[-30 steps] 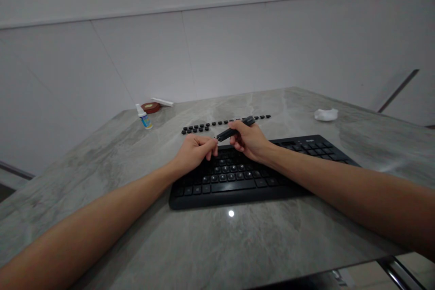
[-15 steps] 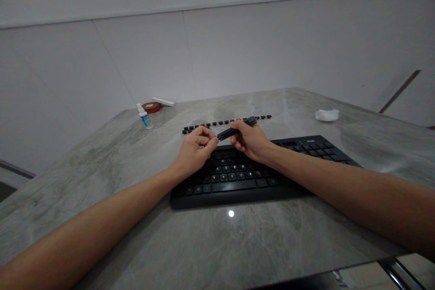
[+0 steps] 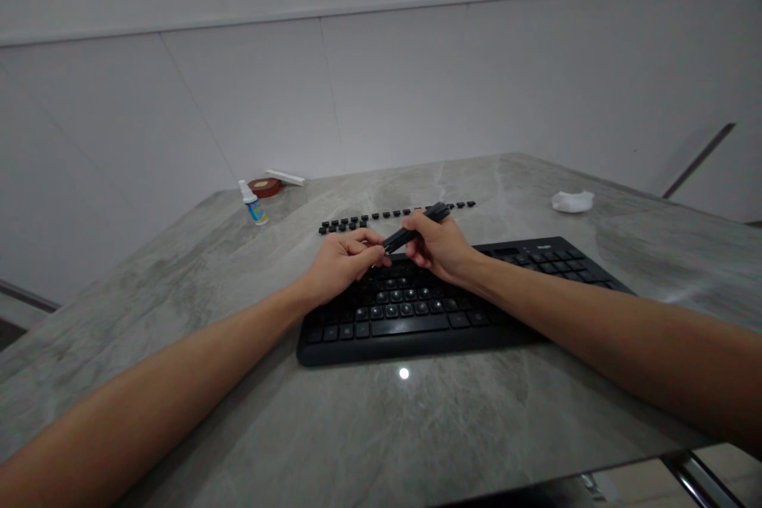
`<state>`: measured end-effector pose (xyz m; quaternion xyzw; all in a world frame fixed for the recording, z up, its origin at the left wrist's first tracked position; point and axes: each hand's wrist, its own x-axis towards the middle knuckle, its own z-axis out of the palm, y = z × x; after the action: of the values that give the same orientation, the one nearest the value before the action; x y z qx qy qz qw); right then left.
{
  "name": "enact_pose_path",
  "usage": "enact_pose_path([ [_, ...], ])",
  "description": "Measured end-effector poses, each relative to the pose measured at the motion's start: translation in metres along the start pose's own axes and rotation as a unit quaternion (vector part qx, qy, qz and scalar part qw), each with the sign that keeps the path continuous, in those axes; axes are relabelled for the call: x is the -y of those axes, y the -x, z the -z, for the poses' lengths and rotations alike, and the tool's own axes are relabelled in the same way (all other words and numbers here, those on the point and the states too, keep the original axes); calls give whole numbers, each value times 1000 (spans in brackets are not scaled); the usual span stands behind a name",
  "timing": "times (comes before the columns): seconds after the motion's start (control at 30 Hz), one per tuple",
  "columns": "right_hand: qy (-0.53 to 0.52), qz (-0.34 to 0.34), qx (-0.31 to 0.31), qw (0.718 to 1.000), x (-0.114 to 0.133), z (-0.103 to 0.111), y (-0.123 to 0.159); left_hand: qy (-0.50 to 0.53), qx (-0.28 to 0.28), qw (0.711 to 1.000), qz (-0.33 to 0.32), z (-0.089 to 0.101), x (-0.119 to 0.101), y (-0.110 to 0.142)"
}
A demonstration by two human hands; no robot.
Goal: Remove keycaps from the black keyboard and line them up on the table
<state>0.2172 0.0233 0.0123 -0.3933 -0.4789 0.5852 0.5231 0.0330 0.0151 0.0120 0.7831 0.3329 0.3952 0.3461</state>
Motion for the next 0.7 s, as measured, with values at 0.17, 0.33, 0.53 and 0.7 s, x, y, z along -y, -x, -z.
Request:
enact_pose_path([
  [0.17, 12, 15, -6, 1000, -3, -1, 0, -4, 2, 1000, -7, -1, 2, -1],
  [0.33, 30, 21, -22, 999, -3, -3, 0, -37, -9, 999, -4, -3, 0, -1],
  [0.53, 25, -3, -33, 999, 0, -4, 0, -83, -23, 996, -31, -5, -3, 1],
  [0.7, 4, -21, -33, 999, 0, -2, -3, -124, -43, 990, -58, -8, -5, 3],
])
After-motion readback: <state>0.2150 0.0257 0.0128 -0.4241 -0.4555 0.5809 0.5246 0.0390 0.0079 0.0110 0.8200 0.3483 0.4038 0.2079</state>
